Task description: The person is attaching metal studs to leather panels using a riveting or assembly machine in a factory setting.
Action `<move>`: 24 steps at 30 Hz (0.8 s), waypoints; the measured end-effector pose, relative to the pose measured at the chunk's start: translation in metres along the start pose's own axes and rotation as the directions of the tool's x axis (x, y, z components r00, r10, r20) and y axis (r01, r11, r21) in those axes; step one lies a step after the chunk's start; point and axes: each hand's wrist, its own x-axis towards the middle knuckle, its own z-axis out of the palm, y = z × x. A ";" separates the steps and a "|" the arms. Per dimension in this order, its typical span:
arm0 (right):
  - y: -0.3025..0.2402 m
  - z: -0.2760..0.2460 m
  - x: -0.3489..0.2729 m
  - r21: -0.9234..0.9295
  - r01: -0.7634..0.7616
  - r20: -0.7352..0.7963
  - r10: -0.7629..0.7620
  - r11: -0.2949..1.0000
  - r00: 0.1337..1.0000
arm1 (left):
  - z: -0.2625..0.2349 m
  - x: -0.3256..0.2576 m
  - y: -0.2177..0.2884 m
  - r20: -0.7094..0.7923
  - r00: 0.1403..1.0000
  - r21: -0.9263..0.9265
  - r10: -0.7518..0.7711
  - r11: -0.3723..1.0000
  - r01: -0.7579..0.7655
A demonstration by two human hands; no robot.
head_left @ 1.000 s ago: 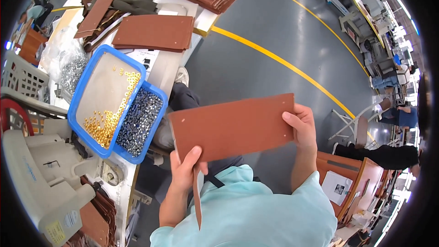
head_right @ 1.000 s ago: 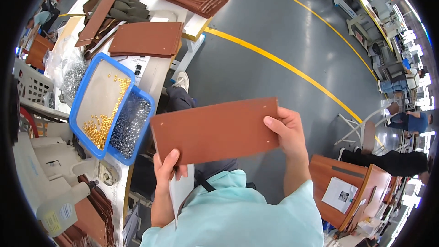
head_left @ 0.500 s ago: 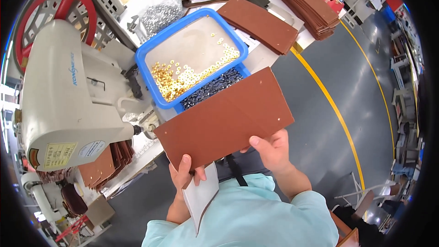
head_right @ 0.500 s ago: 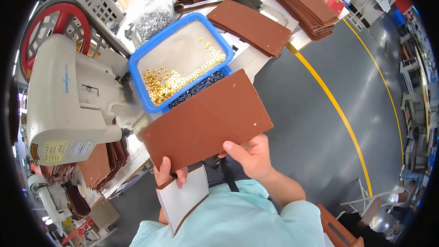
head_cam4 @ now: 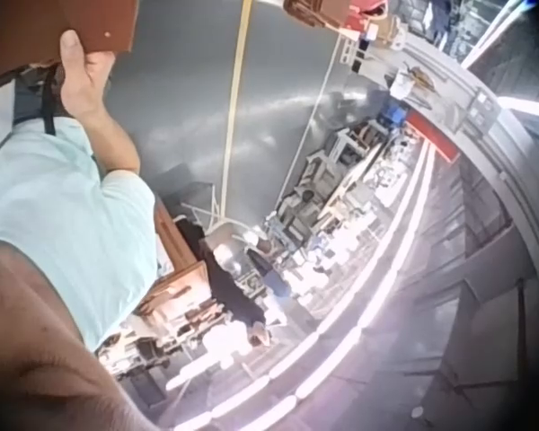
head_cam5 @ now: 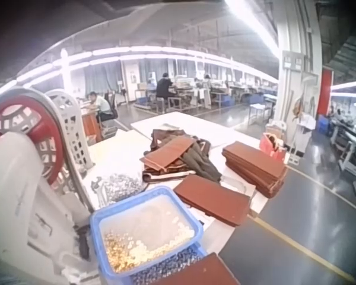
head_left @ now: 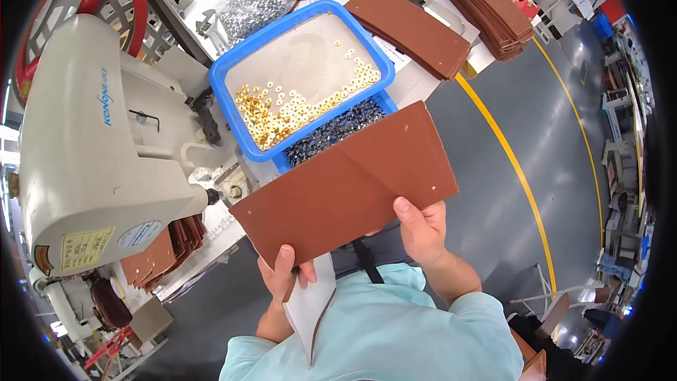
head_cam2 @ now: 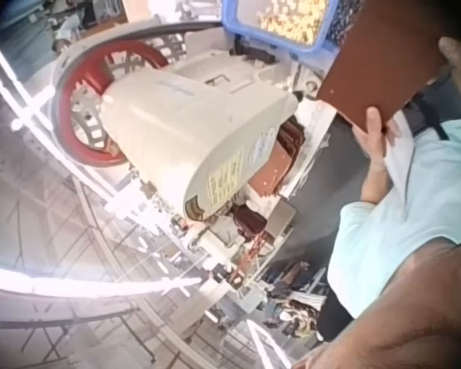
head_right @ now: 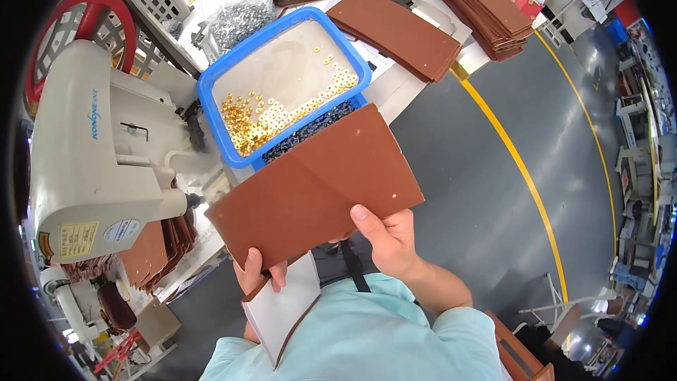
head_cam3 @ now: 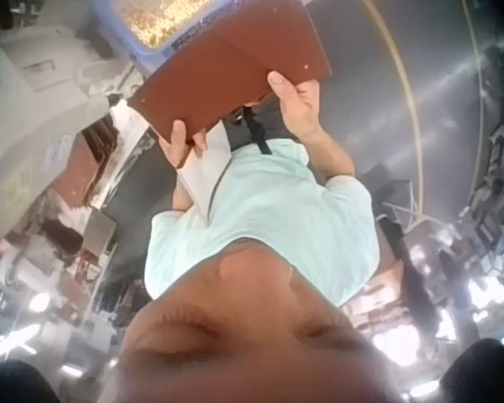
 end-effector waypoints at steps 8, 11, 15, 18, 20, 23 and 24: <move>0.018 -0.016 -0.010 -0.016 0.002 -0.125 -0.004 1.000 0.992 | -0.001 -0.001 -0.004 0.013 1.000 0.028 -0.004 1.000 0.004; 0.009 -0.006 -0.004 0.057 0.038 -0.140 -0.030 0.998 0.990 | -0.001 -0.001 -0.006 0.006 1.000 0.028 -0.009 1.000 0.009; 0.002 -0.001 -0.001 -0.031 -0.020 -0.034 0.018 0.999 0.999 | 0.001 -0.001 -0.004 -0.019 1.000 0.015 -0.025 1.000 0.025; 0.002 -0.002 -0.002 -0.029 -0.059 -0.036 0.058 0.998 0.998 | -0.001 -0.002 -0.005 -0.026 0.999 0.019 -0.029 0.999 0.030; 0.005 -0.003 -0.003 -0.051 -0.087 -0.029 0.086 0.995 0.996 | -0.002 -0.002 -0.005 -0.019 0.999 0.022 -0.025 0.999 0.026; 0.012 -0.005 -0.004 0.022 -0.019 -0.120 0.021 1.000 0.993 | -0.001 -0.002 -0.004 0.004 0.999 0.030 -0.040 0.999 0.040; 0.017 -0.007 -0.007 0.105 -0.012 -0.192 0.032 0.994 0.981 | 0.000 -0.002 -0.004 -0.010 0.999 0.027 -0.033 0.999 0.034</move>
